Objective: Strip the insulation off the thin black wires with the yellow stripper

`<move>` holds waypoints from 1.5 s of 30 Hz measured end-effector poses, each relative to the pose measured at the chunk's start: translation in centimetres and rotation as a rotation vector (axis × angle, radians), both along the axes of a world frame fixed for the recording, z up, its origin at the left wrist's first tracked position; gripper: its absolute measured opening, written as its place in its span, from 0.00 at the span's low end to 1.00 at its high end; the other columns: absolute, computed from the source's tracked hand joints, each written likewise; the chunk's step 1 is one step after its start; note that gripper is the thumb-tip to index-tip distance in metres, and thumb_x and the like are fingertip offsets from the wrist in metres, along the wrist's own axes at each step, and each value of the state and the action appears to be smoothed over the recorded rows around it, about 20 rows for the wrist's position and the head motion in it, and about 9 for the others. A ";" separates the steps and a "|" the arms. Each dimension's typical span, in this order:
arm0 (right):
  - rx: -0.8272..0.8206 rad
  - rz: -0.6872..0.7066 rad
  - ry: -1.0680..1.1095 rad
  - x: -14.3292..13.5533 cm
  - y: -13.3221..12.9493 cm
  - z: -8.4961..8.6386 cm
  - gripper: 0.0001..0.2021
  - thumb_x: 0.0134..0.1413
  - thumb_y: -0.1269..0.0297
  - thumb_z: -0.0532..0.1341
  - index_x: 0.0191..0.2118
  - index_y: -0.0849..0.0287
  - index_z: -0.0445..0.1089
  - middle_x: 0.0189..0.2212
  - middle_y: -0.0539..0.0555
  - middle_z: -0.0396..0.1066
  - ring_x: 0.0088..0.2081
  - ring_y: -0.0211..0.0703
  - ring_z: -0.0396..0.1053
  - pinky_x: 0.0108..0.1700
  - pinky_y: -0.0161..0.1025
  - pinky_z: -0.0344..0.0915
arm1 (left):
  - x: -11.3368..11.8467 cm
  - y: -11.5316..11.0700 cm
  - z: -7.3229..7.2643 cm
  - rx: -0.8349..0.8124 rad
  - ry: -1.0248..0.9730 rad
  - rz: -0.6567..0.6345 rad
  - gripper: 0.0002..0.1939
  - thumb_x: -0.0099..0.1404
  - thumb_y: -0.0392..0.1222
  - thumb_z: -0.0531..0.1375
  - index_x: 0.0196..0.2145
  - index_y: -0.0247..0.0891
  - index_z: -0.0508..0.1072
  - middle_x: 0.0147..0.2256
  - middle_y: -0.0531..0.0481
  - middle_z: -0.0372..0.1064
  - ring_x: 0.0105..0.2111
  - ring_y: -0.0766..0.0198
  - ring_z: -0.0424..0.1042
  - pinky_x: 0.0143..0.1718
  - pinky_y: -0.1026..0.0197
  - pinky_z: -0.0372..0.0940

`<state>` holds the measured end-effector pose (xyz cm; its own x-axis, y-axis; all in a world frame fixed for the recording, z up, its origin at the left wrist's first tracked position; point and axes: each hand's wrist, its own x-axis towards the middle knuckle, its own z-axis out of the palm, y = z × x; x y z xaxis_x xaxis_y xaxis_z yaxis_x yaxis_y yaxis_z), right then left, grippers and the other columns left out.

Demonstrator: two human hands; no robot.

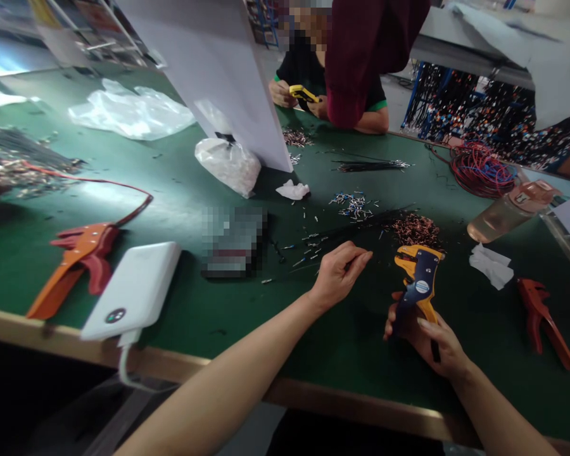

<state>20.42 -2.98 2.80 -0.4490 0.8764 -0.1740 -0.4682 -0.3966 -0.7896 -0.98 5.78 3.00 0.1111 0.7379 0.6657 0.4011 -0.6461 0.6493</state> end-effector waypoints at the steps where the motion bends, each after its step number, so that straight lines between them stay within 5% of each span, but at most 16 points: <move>1: 0.000 0.002 -0.001 0.0 0.0 0.1 0.21 0.54 0.56 0.68 0.53 0.57 0.72 0.40 0.56 0.73 0.40 0.49 0.73 0.45 0.49 0.69 | 0.0 0.0 0.1 0.000 -0.005 -0.004 0.11 0.69 0.40 0.57 0.30 0.36 0.75 0.23 0.52 0.66 0.23 0.69 0.65 0.24 0.66 0.59; 25: -0.039 -0.059 -0.088 -0.5 -0.6 0.3 0.15 0.55 0.53 0.67 0.40 0.61 0.71 0.26 0.52 0.70 0.23 0.39 0.68 0.27 0.38 0.64 | -0.3 0.1 0.1 -0.010 0.009 0.000 0.11 0.70 0.40 0.56 0.31 0.36 0.75 0.23 0.51 0.68 0.22 0.70 0.65 0.24 0.67 0.60; 31: -0.095 -0.154 -0.089 -0.6 -0.5 -0.1 0.15 0.54 0.53 0.68 0.36 0.60 0.70 0.19 0.46 0.65 0.15 0.31 0.59 0.19 0.31 0.55 | -0.3 0.2 0.1 0.006 0.038 0.003 0.12 0.70 0.41 0.56 0.31 0.36 0.75 0.23 0.52 0.67 0.23 0.70 0.66 0.23 0.67 0.60; 45: -0.019 -0.053 -0.024 -0.5 -0.3 0.1 0.15 0.56 0.55 0.66 0.44 0.60 0.73 0.30 0.53 0.72 0.27 0.41 0.71 0.31 0.41 0.68 | -0.6 0.2 0.4 0.053 0.088 0.068 0.12 0.70 0.40 0.56 0.31 0.35 0.75 0.23 0.52 0.67 0.22 0.70 0.65 0.24 0.67 0.60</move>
